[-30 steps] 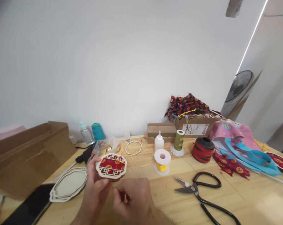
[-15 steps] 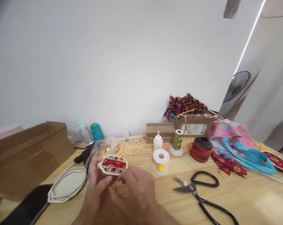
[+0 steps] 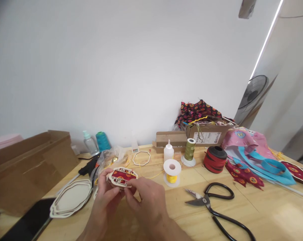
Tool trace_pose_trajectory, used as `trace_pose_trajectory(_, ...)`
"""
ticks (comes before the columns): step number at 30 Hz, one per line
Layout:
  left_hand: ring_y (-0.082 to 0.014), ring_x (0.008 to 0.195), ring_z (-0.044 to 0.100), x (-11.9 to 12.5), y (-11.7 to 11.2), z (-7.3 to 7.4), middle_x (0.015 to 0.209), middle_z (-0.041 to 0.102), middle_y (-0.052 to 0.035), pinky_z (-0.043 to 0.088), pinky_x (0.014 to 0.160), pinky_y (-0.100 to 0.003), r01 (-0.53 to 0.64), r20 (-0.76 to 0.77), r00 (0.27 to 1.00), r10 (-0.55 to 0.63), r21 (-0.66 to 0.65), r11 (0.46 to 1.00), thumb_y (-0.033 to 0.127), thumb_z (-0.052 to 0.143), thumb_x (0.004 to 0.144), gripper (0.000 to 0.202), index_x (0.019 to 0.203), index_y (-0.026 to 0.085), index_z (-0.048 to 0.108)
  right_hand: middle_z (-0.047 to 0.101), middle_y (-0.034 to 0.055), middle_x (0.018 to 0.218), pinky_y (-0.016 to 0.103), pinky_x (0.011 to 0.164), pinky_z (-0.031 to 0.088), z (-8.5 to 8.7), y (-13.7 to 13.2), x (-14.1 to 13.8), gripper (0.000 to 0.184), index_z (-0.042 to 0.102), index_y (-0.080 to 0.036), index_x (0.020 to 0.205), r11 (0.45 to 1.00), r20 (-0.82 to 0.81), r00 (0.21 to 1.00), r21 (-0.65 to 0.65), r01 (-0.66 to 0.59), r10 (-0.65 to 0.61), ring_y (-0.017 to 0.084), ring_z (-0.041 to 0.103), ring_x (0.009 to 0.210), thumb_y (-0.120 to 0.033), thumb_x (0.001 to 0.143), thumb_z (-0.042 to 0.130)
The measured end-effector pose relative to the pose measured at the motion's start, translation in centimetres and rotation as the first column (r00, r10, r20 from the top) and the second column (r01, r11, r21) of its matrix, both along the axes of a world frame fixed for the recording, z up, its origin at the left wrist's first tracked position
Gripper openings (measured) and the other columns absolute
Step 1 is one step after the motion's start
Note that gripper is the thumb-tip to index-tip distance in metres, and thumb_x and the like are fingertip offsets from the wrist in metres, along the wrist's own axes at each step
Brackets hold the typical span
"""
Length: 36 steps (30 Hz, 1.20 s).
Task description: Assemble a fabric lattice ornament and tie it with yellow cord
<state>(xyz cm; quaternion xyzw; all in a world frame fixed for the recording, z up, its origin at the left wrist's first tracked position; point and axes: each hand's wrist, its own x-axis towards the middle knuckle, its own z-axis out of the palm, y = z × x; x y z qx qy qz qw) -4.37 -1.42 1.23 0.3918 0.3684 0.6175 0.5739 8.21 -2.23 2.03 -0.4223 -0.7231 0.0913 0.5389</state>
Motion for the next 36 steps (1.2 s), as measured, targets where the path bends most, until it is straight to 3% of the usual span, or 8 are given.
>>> trace_pose_trajectory(8,-0.0140,0.070,0.054,0.10,-0.18,0.33,0.080,0.057,0.0030,0.044,0.061,-0.024,-0.077,-0.059,0.995,0.075,-0.040,0.996,0.019,0.056,0.061,0.042,0.097,0.027,0.035,0.061,-0.0012,0.052,0.017,0.045,0.035,-0.41,0.11,-0.16,0.016,0.065,-0.019,0.069,0.993,0.117,0.992,0.111,0.026,-0.039,0.008,0.052,0.045,-0.019,0.077,0.051)
trace_pose_trajectory(13,-0.0138,0.066,0.054,0.03,0.03,0.03,0.076,0.056,0.0042,0.042,0.059,-0.024,-0.161,-0.072,0.985,0.156,-0.069,0.984,0.016,0.056,0.055,0.044,0.094,0.026,0.038,0.059,-0.0016,0.047,0.021,0.040,0.029,-0.51,-0.27,-0.65,0.020,0.064,-0.020,0.064,0.971,0.262,0.954,0.222,0.089,-0.147,0.009,0.051,0.040,-0.020,0.078,0.049)
trace_pose_trajectory(21,-0.0130,0.063,0.053,0.27,-0.04,0.13,0.073,0.055,0.0043,0.042,0.059,-0.025,-0.151,-0.112,0.983,0.142,-0.078,0.985,0.017,0.056,0.057,0.039,0.090,0.025,0.036,0.057,-0.0024,0.045,0.024,0.040,0.023,-0.33,-0.32,-0.69,0.022,0.060,-0.019,0.058,0.961,0.328,0.922,0.247,0.128,-0.207,0.009,0.048,0.038,-0.017,0.076,0.048)
trace_pose_trajectory(25,-0.0120,0.057,0.051,0.42,0.34,-0.18,0.067,0.052,0.0067,0.040,0.051,-0.022,-0.152,-0.112,0.984,0.135,-0.163,0.975,0.017,0.057,0.054,0.043,0.088,0.026,0.033,0.056,-0.0024,0.045,0.027,0.042,0.021,-0.42,-0.35,-0.60,0.022,0.056,-0.019,0.056,0.941,0.400,0.881,0.312,0.128,-0.253,0.010,0.047,0.038,-0.015,0.076,0.048)
trace_pose_trajectory(29,-0.0103,0.052,0.048,0.58,0.65,-0.48,0.062,0.048,0.0085,0.036,0.047,-0.020,-0.175,-0.082,0.984,0.160,-0.240,0.955,0.016,0.055,0.052,0.044,0.088,0.026,0.032,0.055,-0.0025,0.047,0.027,0.042,0.021,-0.59,-0.24,-0.44,0.023,0.055,-0.019,0.060,0.940,0.435,0.865,0.322,0.111,-0.251,0.011,0.047,0.040,-0.016,0.080,0.045)
trace_pose_trajectory(36,-0.0106,0.053,0.050,0.84,0.31,0.20,0.063,0.050,0.0078,0.037,0.048,-0.020,-0.226,-0.114,0.972,0.205,-0.217,0.950,0.015,0.055,0.052,0.042,0.087,0.025,0.033,0.057,-0.0026,0.054,0.028,0.045,0.024,-0.69,-0.14,-0.05,0.016,0.055,-0.020,0.069,0.963,0.485,0.857,0.264,0.046,-0.173,0.012,0.048,0.047,-0.019,0.082,0.047)
